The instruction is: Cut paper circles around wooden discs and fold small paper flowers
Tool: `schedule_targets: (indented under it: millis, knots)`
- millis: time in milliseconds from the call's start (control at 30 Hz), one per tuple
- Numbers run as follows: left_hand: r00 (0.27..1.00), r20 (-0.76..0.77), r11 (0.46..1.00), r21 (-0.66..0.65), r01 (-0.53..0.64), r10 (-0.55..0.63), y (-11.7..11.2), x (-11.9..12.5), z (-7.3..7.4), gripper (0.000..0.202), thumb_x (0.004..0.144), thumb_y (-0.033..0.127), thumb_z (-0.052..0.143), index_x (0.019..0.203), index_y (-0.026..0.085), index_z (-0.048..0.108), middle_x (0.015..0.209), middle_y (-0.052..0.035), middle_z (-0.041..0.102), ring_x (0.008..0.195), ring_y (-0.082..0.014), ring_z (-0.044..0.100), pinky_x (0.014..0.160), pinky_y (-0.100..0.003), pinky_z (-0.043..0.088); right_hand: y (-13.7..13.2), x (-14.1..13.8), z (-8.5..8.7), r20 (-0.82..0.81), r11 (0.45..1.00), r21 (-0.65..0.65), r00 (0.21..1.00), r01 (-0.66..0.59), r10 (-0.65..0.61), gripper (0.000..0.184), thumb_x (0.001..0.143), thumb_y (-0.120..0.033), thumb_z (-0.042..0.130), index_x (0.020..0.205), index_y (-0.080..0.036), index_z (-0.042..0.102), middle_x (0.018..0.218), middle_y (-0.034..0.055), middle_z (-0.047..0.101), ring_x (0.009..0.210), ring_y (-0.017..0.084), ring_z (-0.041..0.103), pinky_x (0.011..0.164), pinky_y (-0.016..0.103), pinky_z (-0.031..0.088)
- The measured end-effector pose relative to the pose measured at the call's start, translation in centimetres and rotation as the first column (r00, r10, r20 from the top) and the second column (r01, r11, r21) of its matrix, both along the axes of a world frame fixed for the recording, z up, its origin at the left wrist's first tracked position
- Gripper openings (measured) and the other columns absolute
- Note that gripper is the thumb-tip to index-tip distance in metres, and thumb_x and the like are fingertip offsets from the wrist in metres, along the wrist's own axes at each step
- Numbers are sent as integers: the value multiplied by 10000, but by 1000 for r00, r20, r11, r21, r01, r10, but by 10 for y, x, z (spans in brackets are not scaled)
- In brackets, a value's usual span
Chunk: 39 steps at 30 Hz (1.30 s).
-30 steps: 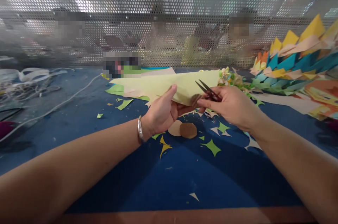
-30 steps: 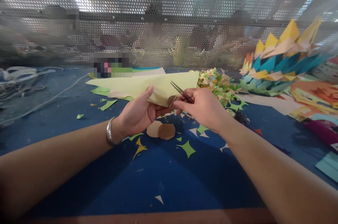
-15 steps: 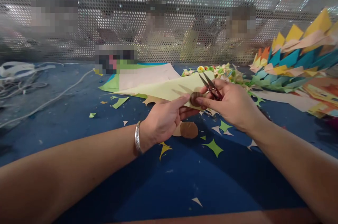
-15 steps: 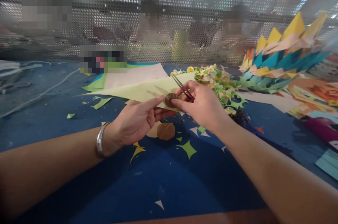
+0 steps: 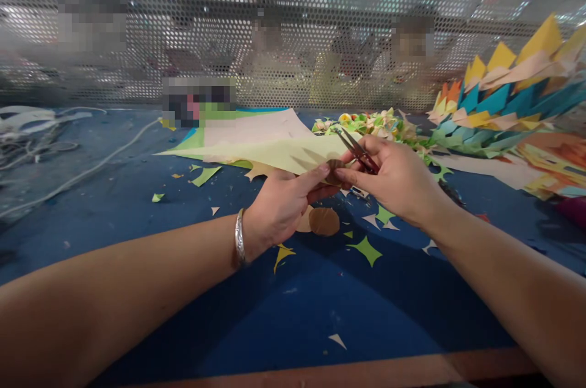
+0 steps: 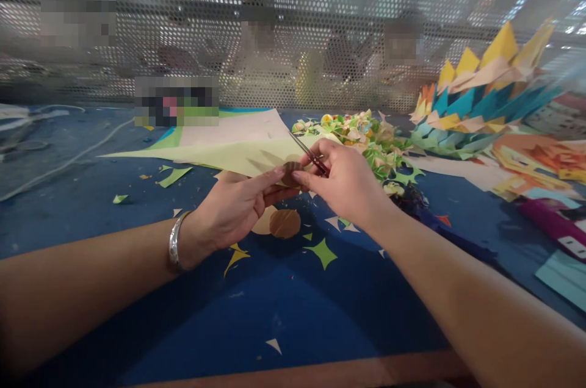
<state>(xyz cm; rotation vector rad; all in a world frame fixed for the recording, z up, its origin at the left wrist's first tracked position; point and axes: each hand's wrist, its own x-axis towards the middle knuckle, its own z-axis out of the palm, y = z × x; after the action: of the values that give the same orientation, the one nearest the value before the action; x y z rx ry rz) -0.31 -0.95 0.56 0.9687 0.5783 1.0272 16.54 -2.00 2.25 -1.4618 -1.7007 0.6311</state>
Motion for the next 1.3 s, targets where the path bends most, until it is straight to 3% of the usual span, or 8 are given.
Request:
schedule_targets:
  millis: [200, 367, 467, 600, 800, 967, 1100, 1300]
  knots:
    - [999, -8, 999, -11, -36, 36, -2, 1, 0, 164, 849, 82, 628, 812, 127, 781, 993, -124, 780, 957, -231, 737, 927, -363, 554, 1, 0, -4, -12, 1000, 19, 1000, -5, 5, 236, 762, -363, 746, 880, -224, 596, 666, -4, 658, 611, 173, 635, 574, 323, 491]
    - [997, -5, 996, -22, -82, 82, -2, 3, -1, 172, 802, 23, 647, 851, 125, 776, 976, -120, 786, 967, -245, 739, 934, -379, 564, 0, -1, -6, -89, 999, -7, 995, -44, 43, 259, 761, -361, 757, 897, -227, 583, 663, -4, 665, 644, 190, 664, 614, 338, 513]
    - [989, -47, 990, 11, -137, 138, -1, 3, -3, 125, 774, 57, 698, 869, 99, 767, 1018, -135, 778, 916, -252, 747, 928, -390, 575, 0, -1, -6, -88, 1000, 10, 996, -21, 21, 264, 768, -390, 755, 888, -225, 588, 661, -2, 667, 642, 185, 651, 612, 331, 504]
    - [984, -56, 983, 81, -163, 167, 1, 2, -6, 232, 756, 84, 724, 985, 105, 755, 1067, -142, 766, 968, -271, 736, 930, -403, 577, 1, 0, -5, -71, 999, 37, 997, 25, -22, 322, 746, -475, 764, 848, -220, 594, 723, 15, 669, 682, 188, 635, 618, 328, 495]
    - [972, -95, 970, 141, -199, 214, 1, 1, -6, 152, 756, 117, 729, 902, 139, 763, 1121, -130, 752, 1083, -286, 691, 936, -394, 568, 0, -2, -2, -66, 992, 104, 996, 66, -60, 404, 685, -556, 787, 803, -211, 613, 757, 24, 653, 694, 188, 626, 673, 349, 513]
    - [979, -62, 980, 56, -189, 192, -3, 3, -1, 136, 738, 148, 759, 874, 153, 761, 1057, -112, 766, 984, -266, 713, 867, -367, 586, -4, -7, 0, -61, 982, 170, 995, 83, -73, 332, 705, -484, 796, 791, -211, 628, 751, 22, 652, 683, 180, 613, 674, 347, 512]
    - [981, -55, 981, -52, -188, 185, -3, 4, -1, 48, 720, 145, 769, 762, 125, 754, 1028, -101, 766, 985, -241, 713, 929, -346, 570, -5, -10, -1, -93, 981, 185, 995, 65, -48, 256, 742, -407, 773, 788, -210, 616, 752, 13, 641, 699, 169, 605, 676, 328, 497]
    - [974, -57, 966, -127, -225, 220, 2, 2, -2, 56, 737, 92, 738, 793, 93, 747, 923, -94, 759, 889, -199, 708, 958, -363, 550, -5, -8, -3, -119, 987, 159, 993, 35, -16, 344, 774, -539, 742, 792, -226, 600, 720, 5, 588, 667, 159, 544, 604, 301, 434]
